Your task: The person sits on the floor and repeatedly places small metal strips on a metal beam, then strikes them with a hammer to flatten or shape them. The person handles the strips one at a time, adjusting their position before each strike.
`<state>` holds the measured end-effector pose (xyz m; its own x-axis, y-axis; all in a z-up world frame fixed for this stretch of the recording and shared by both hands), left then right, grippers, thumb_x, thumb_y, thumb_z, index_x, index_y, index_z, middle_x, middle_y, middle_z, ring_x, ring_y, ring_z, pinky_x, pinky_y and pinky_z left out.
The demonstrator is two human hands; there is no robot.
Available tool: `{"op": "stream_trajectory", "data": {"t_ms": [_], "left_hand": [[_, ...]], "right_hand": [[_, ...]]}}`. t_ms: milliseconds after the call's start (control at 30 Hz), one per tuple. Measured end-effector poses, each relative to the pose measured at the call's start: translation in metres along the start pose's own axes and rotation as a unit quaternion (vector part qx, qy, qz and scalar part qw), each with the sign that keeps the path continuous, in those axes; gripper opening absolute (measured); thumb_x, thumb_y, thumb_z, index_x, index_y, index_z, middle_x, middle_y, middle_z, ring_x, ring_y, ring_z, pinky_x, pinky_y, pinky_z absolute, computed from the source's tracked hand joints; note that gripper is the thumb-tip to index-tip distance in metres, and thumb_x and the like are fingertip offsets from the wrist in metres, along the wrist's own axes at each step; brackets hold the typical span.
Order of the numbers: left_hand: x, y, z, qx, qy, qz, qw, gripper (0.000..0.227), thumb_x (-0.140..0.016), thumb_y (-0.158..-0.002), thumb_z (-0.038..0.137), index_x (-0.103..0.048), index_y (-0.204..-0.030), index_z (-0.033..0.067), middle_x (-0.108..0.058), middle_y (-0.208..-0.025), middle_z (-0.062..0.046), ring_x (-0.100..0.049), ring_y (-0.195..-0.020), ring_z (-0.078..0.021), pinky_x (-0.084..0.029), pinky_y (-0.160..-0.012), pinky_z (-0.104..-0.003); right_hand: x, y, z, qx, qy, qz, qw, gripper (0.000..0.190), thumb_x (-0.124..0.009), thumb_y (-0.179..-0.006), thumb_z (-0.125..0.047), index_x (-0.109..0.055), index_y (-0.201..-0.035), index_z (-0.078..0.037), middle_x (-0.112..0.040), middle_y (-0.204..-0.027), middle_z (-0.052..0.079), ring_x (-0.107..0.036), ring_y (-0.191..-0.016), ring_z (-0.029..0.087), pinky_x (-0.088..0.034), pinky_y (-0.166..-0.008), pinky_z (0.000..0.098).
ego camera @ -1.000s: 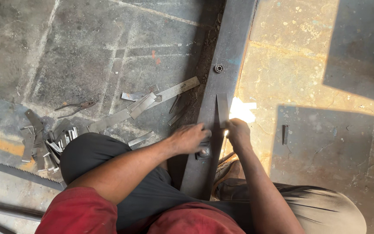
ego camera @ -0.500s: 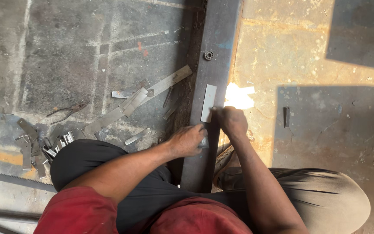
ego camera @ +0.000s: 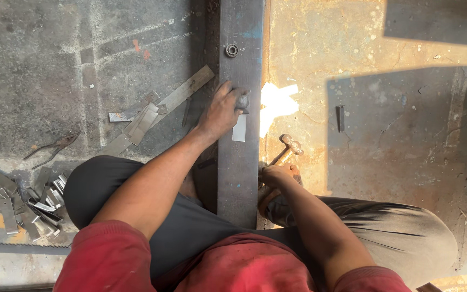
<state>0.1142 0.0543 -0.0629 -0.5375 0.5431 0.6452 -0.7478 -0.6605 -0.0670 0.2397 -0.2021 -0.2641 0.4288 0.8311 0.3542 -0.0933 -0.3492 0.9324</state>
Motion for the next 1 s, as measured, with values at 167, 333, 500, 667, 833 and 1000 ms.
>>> {"op": "stream_trajectory", "data": {"t_ms": [167,333,500,667,833,1000], "left_hand": [[-0.007,-0.016,0.003,0.058,-0.031,-0.042,0.997,0.049,-0.081,-0.084,0.011,-0.065,-0.130,0.0054,-0.057,-0.132,-0.012,-0.053,-0.131,-0.0293,-0.041,-0.116,-0.040],[-0.006,-0.016,-0.002,0.092,-0.078,-0.022,0.992,0.077,-0.093,-0.067,0.028,-0.061,-0.131,0.0005,-0.045,-0.138,-0.021,-0.039,-0.131,-0.0378,-0.035,-0.115,-0.047],[-0.022,-0.015,-0.018,0.183,-0.057,-0.029,0.981,0.066,-0.093,-0.072,0.029,-0.065,-0.129,0.0079,-0.043,-0.142,-0.015,-0.030,-0.137,-0.0439,-0.030,-0.114,-0.056],[-0.025,-0.018,-0.029,0.117,0.040,0.110,0.986,0.079,-0.099,-0.063,0.027,-0.060,-0.126,-0.0017,-0.035,-0.147,-0.028,-0.045,-0.132,-0.0451,-0.043,-0.109,-0.046],[-0.025,-0.017,-0.042,0.183,0.067,0.030,0.980,0.071,-0.096,-0.067,0.029,-0.063,-0.123,0.0020,-0.049,-0.148,-0.017,-0.055,-0.136,-0.0336,-0.047,-0.117,-0.038],[-0.018,-0.014,-0.038,0.102,0.034,0.109,0.988,0.073,-0.102,-0.060,0.025,-0.064,-0.116,-0.0016,-0.044,-0.141,-0.026,-0.051,-0.127,-0.0417,-0.045,-0.106,-0.045]], "right_hand": [[-0.008,0.004,0.003,-0.047,-0.027,0.057,0.997,0.058,-0.056,-0.097,-0.060,-0.074,-0.120,-0.011,-0.071,-0.117,0.015,-0.068,-0.111,0.030,-0.054,-0.092,0.0430],[0.006,0.028,0.004,-0.119,-0.182,0.143,0.966,0.056,-0.055,-0.102,-0.054,-0.071,-0.126,-0.006,-0.076,-0.099,0.018,-0.075,-0.090,0.030,-0.058,-0.079,0.0423],[0.059,0.067,0.019,-0.135,-0.445,0.304,0.831,0.074,-0.067,-0.091,-0.011,-0.034,-0.156,-0.011,-0.072,-0.103,0.023,-0.071,-0.076,0.028,-0.062,-0.060,0.0408],[0.112,0.139,0.020,0.008,-0.461,0.437,0.772,0.092,-0.073,-0.079,0.007,-0.029,-0.159,-0.010,-0.063,-0.100,0.015,-0.065,-0.074,0.019,-0.061,-0.056,0.0305],[0.146,0.237,0.001,0.234,-0.247,0.684,0.646,0.080,-0.079,-0.092,0.004,-0.035,-0.158,-0.004,-0.066,-0.096,0.008,-0.062,-0.071,0.014,-0.060,-0.059,0.0244],[0.151,0.254,-0.019,0.366,-0.467,0.612,0.523,0.042,-0.062,-0.101,0.009,-0.041,-0.136,-0.001,-0.060,-0.104,0.012,-0.062,-0.071,0.016,-0.058,-0.059,0.0285]]}}
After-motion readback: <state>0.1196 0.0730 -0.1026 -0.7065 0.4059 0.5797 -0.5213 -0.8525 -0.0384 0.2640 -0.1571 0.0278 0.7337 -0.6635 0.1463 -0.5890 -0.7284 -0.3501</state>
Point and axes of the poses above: each hand's wrist, its own y-axis away from the middle knuckle, its own x-axis out of the back of the hand, z = x × y, the point moved 3 cm from there along -y, towards the middle knuckle
